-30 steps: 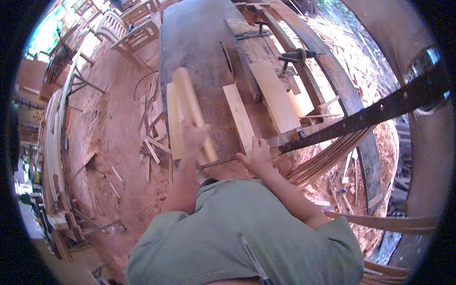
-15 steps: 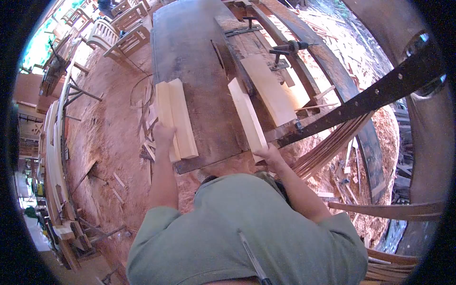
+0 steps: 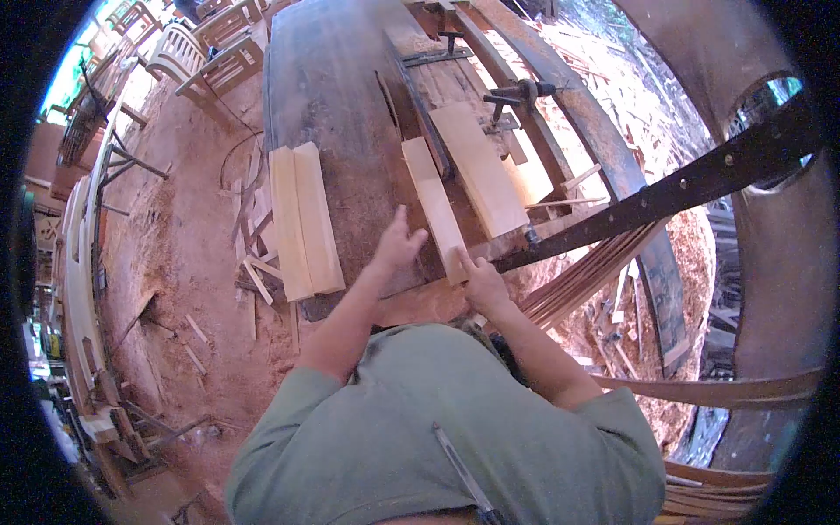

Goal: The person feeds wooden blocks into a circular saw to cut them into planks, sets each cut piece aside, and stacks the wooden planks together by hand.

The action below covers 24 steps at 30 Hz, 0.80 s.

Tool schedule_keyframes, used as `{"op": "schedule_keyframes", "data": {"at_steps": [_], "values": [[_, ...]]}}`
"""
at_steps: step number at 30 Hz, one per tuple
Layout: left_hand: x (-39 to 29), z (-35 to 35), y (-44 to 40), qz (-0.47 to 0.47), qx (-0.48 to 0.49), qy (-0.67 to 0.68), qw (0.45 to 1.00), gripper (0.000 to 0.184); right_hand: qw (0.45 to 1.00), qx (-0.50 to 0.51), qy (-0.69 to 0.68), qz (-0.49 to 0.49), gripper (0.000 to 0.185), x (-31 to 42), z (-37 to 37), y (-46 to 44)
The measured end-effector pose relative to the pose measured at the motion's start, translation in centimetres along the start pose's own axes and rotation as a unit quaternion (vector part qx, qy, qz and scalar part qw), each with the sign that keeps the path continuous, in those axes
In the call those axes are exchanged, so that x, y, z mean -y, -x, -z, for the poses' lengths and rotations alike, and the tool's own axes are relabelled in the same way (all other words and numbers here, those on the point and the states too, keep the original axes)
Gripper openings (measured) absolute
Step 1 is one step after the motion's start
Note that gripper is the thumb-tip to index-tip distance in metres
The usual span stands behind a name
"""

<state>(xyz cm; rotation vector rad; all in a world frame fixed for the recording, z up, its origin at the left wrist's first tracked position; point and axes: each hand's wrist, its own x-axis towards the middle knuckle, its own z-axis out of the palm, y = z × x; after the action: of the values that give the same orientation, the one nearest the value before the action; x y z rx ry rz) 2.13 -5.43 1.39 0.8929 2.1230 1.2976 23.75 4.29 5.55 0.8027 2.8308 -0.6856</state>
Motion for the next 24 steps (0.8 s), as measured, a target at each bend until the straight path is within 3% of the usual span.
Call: {"op": "schedule_keyframes", "data": {"at_steps": [4, 9, 13, 15, 22, 24], "values": [[-1.6, -3.1, -0.2, -0.050, 0.066, -0.014, 0.996, 0.062, 0.999, -0.014, 0.003, 0.051, 0.078, 0.2, 0.9, -1.4], [-1.5, -3.0, -2.4, -0.066, 0.111, -0.133, 0.983, 0.055, 0.996, -0.028, 0.025, 0.077, 0.075, -0.5, 1.0, -3.6], [-1.5, -3.7, -3.1, -0.072, 0.074, -0.134, 0.986, 0.048, 0.996, 0.027, 0.067, 0.060, 0.078, -0.6, 1.8, -4.7], [-1.4, -3.4, -3.2, -0.043, 0.127, -0.113, 0.985, 0.051, 0.995, 0.053, 0.071, 0.052, 0.078, -0.5, 1.9, -4.9], [-0.9, -3.1, -5.2, -0.042, 0.117, -0.110, 0.986, 0.050, 0.991, 0.085, 0.074, 0.068, 0.079, -0.5, 2.8, -7.5], [0.0, -3.7, -6.1, -0.114, 0.022, -0.156, 0.981, 0.046, 0.990, 0.095, 0.080, 0.074, 0.079, -0.4, 3.0, -8.2]]}}
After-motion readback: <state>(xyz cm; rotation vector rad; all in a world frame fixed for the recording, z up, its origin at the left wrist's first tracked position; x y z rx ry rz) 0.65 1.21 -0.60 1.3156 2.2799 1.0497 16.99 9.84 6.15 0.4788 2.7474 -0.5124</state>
